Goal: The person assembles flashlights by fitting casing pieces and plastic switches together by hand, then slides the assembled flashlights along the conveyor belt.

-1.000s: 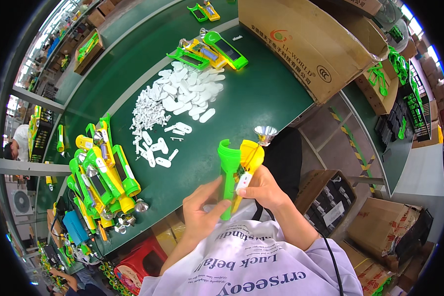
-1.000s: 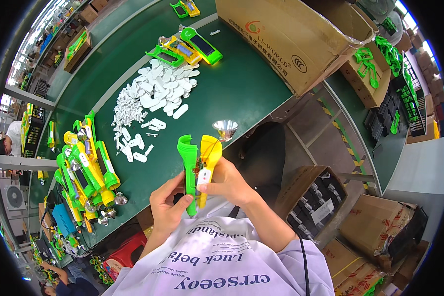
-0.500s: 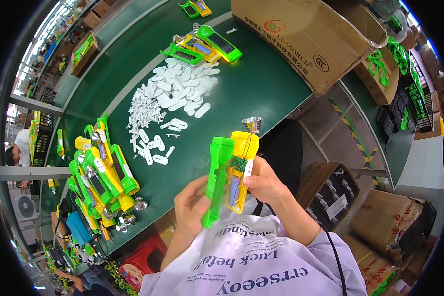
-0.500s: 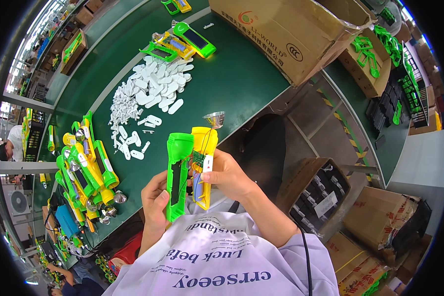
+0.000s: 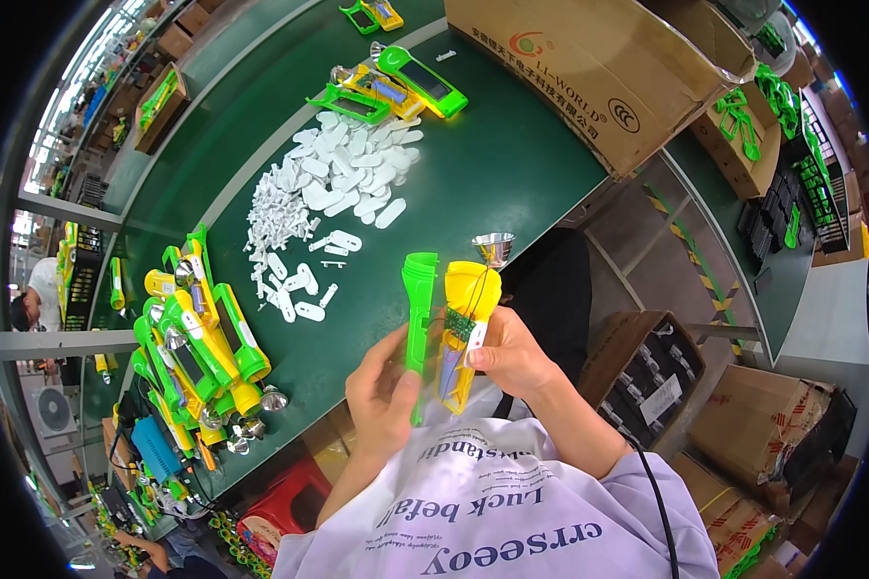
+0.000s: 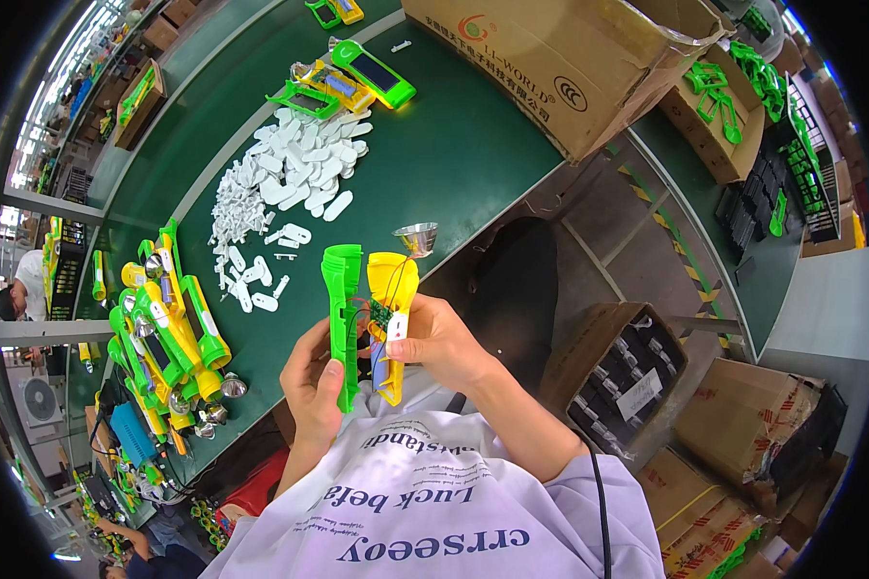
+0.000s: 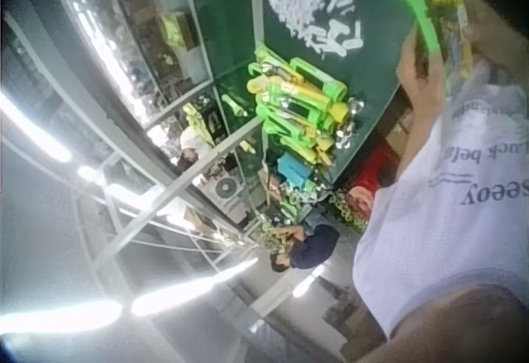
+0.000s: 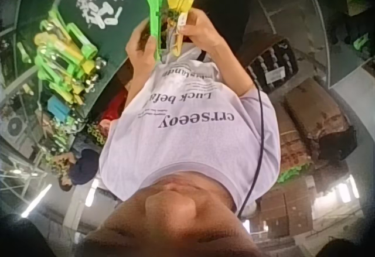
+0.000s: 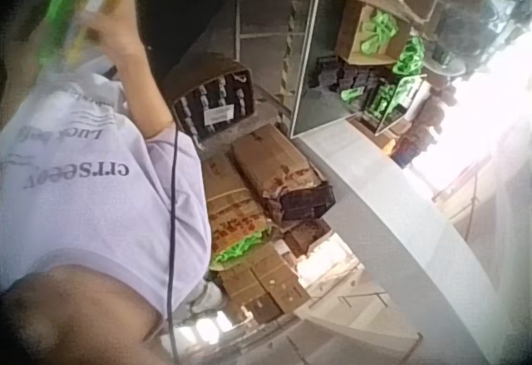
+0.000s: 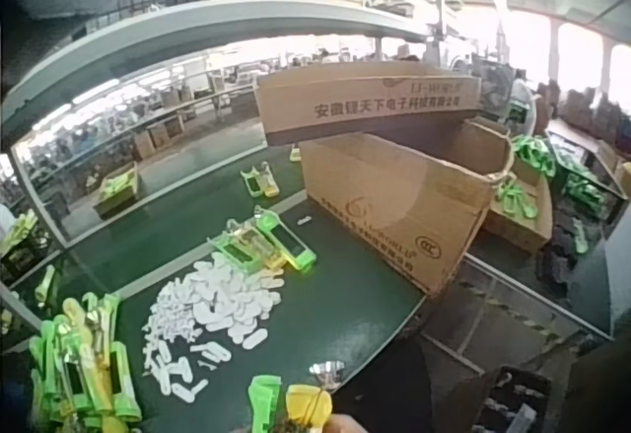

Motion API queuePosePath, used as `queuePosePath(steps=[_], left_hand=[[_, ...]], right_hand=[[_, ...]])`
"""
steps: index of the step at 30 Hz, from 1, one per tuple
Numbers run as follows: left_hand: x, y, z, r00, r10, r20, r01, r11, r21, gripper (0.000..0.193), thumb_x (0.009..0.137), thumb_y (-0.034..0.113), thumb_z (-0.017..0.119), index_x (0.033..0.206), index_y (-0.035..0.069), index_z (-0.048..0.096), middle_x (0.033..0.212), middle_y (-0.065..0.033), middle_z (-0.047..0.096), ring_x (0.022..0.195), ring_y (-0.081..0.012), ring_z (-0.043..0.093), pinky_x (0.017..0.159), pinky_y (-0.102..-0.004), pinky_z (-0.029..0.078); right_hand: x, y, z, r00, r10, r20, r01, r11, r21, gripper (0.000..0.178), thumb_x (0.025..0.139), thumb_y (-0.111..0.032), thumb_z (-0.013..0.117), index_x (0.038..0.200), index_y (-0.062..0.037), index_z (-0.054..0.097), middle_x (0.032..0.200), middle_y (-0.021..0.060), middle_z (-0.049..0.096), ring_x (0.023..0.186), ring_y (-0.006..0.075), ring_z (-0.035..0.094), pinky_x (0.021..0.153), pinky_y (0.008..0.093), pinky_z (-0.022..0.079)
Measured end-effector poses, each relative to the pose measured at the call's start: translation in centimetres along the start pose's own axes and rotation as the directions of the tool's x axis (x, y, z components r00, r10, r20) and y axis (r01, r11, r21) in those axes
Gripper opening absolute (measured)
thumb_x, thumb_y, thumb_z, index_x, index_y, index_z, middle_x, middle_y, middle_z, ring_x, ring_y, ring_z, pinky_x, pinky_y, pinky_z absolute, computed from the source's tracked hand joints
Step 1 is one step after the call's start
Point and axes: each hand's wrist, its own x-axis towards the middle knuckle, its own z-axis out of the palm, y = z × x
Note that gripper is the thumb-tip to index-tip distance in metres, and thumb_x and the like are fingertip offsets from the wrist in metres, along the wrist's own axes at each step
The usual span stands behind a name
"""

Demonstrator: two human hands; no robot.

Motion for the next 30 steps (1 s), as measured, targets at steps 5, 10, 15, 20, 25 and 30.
queuePosePath(steps=[5,10,15,20,25,30], left_hand=[[0.3,-0.7,-0.2,1.0,-0.02,0.001,0.02,0.992,0.123,0.046,0.09,0.001,0.052,0.135,-0.009,0.048,0.127,-0.0178,0.06,0.116,-0.0216,0.059,0.098,-0.0331,0.046],[0.1,-1.2,-0.3,0.998,-0.064,0.006,0.064,0.997,0.045,0.046,0.091,0.001,0.052,0.135,-0.009,0.047,0.127,-0.0176,0.06,0.116,-0.0219,0.059,0.101,-0.0344,0.044],[0.0,-1.0,-0.2,0.998,-0.065,0.015,0.064,0.998,0.026,0.046,0.092,0.003,0.053,0.136,-0.01,0.046,0.128,-0.0194,0.06,0.119,-0.0236,0.058,0.104,-0.0359,0.042],[0.1,-1.1,-0.4,0.998,-0.056,0.015,0.056,0.998,0.003,0.048,0.091,0.001,0.053,0.136,-0.01,0.045,0.128,-0.02,0.06,0.119,-0.0238,0.058,0.103,-0.0353,0.043],[0.0,-1.6,-0.2,0.999,-0.026,-0.024,0.028,0.998,0.059,0.049,0.088,-0.001,0.057,0.135,-0.009,0.048,0.123,-0.0176,0.062,0.108,-0.0205,0.063,0.094,-0.0314,0.049],[0.0,-2.0,-0.5,0.998,0.054,0.029,-0.06,0.959,0.276,0.053,0.079,0.002,0.07,0.13,-0.002,0.058,0.106,-0.0112,0.068,0.082,-0.0133,0.065,0.07,-0.0259,0.052]], right_hand=[[-0.1,0.1,-0.5,0.997,0.065,-0.046,-0.069,0.994,-0.085,0.061,0.079,-0.013,0.081,0.13,0.0022,0.051,0.114,0.0104,0.064,0.104,0.0204,0.063,0.092,0.0351,0.053],[0.5,0.4,0.4,0.984,-0.126,-0.123,0.103,0.978,-0.182,0.063,0.08,-0.008,0.079,0.135,-0.0005,0.048,0.121,0.0077,0.059,0.107,0.0169,0.058,0.095,0.0325,0.05],[0.6,0.4,0.2,0.987,-0.064,-0.146,0.035,0.98,-0.194,0.066,0.08,-0.009,0.079,0.137,-0.0011,0.046,0.123,0.0073,0.057,0.11,0.0161,0.056,0.097,0.0333,0.049],[0.6,0.2,0.6,0.981,0.005,-0.196,-0.037,0.987,-0.158,0.08,0.07,-0.026,0.089,0.135,-0.0025,0.048,0.119,0.0049,0.061,0.11,0.0178,0.059,0.097,0.036,0.05],[0.7,0.6,0.5,0.979,-0.029,-0.202,-0.01,0.982,-0.19,0.077,0.071,-0.023,0.088,0.134,-0.0029,0.049,0.116,0.0042,0.062,0.108,0.017,0.06,0.095,0.0354,0.051],[0.6,0.7,0.3,0.981,-0.015,-0.193,-0.022,0.981,-0.192,0.073,0.072,-0.022,0.087,0.132,-0.0033,0.05,0.116,0.0037,0.062,0.108,0.0162,0.059,0.095,0.0347,0.05]])
